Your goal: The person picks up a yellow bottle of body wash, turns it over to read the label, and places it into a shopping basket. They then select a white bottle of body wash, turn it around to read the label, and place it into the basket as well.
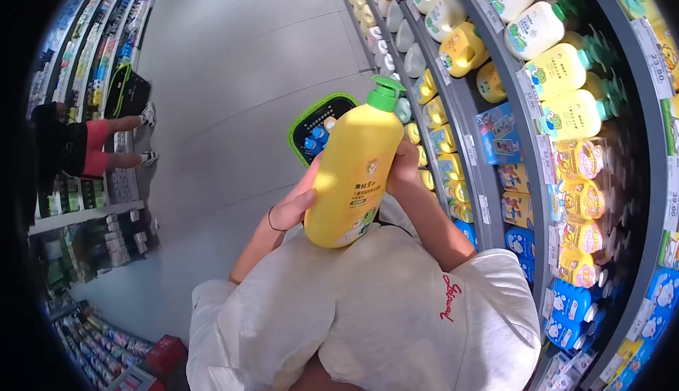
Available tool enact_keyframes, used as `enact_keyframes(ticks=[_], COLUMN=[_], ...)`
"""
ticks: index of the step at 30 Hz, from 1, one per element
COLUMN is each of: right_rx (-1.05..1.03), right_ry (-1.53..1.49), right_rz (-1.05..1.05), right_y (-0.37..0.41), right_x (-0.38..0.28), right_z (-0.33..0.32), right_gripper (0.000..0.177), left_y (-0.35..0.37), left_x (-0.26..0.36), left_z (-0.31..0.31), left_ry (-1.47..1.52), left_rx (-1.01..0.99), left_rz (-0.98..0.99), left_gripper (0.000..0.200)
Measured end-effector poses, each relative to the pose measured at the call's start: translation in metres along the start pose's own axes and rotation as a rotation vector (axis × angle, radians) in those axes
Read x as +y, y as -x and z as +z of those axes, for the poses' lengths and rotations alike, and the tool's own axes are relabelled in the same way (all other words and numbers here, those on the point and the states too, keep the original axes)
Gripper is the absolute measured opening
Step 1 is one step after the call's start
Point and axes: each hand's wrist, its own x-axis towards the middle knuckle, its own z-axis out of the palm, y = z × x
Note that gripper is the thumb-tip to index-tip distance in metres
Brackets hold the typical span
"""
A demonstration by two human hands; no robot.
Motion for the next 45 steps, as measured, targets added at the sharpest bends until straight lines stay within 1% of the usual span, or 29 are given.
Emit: enact_keyframes(ticks=[2,3,5,9,11,12,13,14,15,17,18,19,21,22,23,24,25,26,27,29,30,31,33,34,36,40,41,42,45], right_rx=[0.242,0.227,-0.162,-0.079,-0.200,-0.198,-0.264,-0.331,-0.331,-0.262,-0.257,-0.285,-0.313,-0.213,-0.096,-0.096,-0.217,-0.333,-0.325,-0.047,-0.021,-0.020,0.029,0.028,-0.144,-0.138,-0.245,-0.349,-0.441], right_ry=[0.026,0.019,-0.270,-0.211,-0.167,-0.171,-0.259,-0.345,-0.345,-0.427,-0.428,-0.352,-0.276,0.271,0.814,0.808,0.600,0.389,0.382,0.557,0.658,0.653,0.491,0.489,0.673,0.731,0.626,0.518,0.412], right_rz=[0.159,0.158,0.159,0.094,0.048,0.046,0.070,0.093,0.088,0.166,0.160,0.130,0.097,0.031,-0.042,-0.045,-0.063,-0.083,-0.085,-0.082,-0.001,-0.003,0.049,0.052,-0.046,-0.038,0.030,0.097,0.039], right_y=[-0.003,-0.013,-0.021,-0.024,-0.030,-0.039,-0.052,-0.058,-0.058,-0.057,-0.060,-0.067,-0.067,-0.062,-0.059,-0.057,-0.054,-0.050,-0.043,-0.028,-0.025,-0.027,-0.036,-0.037,-0.039,-0.023,-0.026,-0.028,-0.036], right_x=[0.002,0.000,0.011,0.015,0.020,0.030,0.044,0.051,0.048,0.040,0.039,0.038,0.027,0.008,-0.006,-0.012,-0.016,-0.020,-0.023,-0.029,-0.035,-0.032,-0.024,-0.024,-0.028,-0.046,-0.050,-0.053,-0.042], right_z=[0.013,-0.004,-0.030,-0.023,-0.032,-0.047,-0.068,-0.079,-0.074,-0.060,-0.062,-0.064,-0.056,-0.036,-0.020,-0.015,-0.012,-0.009,0.001,0.029,0.038,0.036,0.028,0.028,0.028,0.060,0.061,0.061,0.050], right_gripper=[0.050,0.050,0.051,0.041,0.042,0.042,0.041,0.041,0.041,0.040,0.040,0.039,0.038,0.030,0.028,0.028,0.028,0.028,0.028,0.028,0.034,0.034,0.032,0.032,0.029,0.022,0.019,0.017,0.014], left_y=[0.002,-0.008,-0.009,-0.015,-0.020,-0.022,-0.025,-0.028,-0.031,-0.034,-0.035,-0.037,-0.041,-0.041,-0.039,-0.038,-0.039,-0.041,-0.042,-0.044,-0.044,-0.045,-0.048,-0.048,-0.047,-0.047,-0.045,-0.042,-0.037], left_x=[0.014,0.012,0.015,0.016,0.017,0.018,0.022,0.027,0.030,0.029,0.028,0.026,0.022,0.018,0.011,0.006,0.002,-0.001,-0.002,0.000,0.000,0.001,0.006,0.007,0.008,0.010,0.012,0.015,0.017], left_z=[0.009,0.011,0.018,0.030,0.032,0.034,0.038,0.043,0.045,0.048,0.050,0.051,0.053,0.052,0.053,0.053,0.051,0.049,0.047,0.044,0.043,0.043,0.042,0.042,0.040,0.036,0.037,0.040,0.044], left_ry=[-0.076,-0.092,-0.360,-0.434,-0.510,-0.582,-0.581,-0.699,-0.818,-0.847,-0.869,-0.867,-0.890,-0.899,-0.918,-0.933,-0.935,-0.876,-0.813,-0.828,-0.812,-0.798,-0.784,-0.767,-0.742,-0.665,-0.669,-0.653,-0.585], left_rx=[0.046,0.050,0.046,0.093,0.102,0.105,0.101,0.108,0.116,0.123,0.136,0.129,0.147,0.145,0.169,0.191,0.182,0.193,0.206,0.200,0.221,0.243,0.247,0.256,0.268,0.307,0.313,0.360,0.432], left_rz=[0.012,0.013,0.074,0.021,0.009,-0.001,-0.005,0.004,0.017,0.047,0.073,0.072,0.256,0.259,0.325,0.387,0.383,0.473,0.558,0.578,0.587,0.599,0.621,0.640,0.652,0.694,0.692,0.623,0.504], left_gripper=[0.084,0.084,0.083,0.090,0.093,0.096,0.096,0.098,0.099,0.100,0.101,0.101,0.098,0.098,0.098,0.098,0.098,0.099,0.100,0.103,0.102,0.101,0.100,0.099,0.098,0.093,0.093,0.091,0.085])
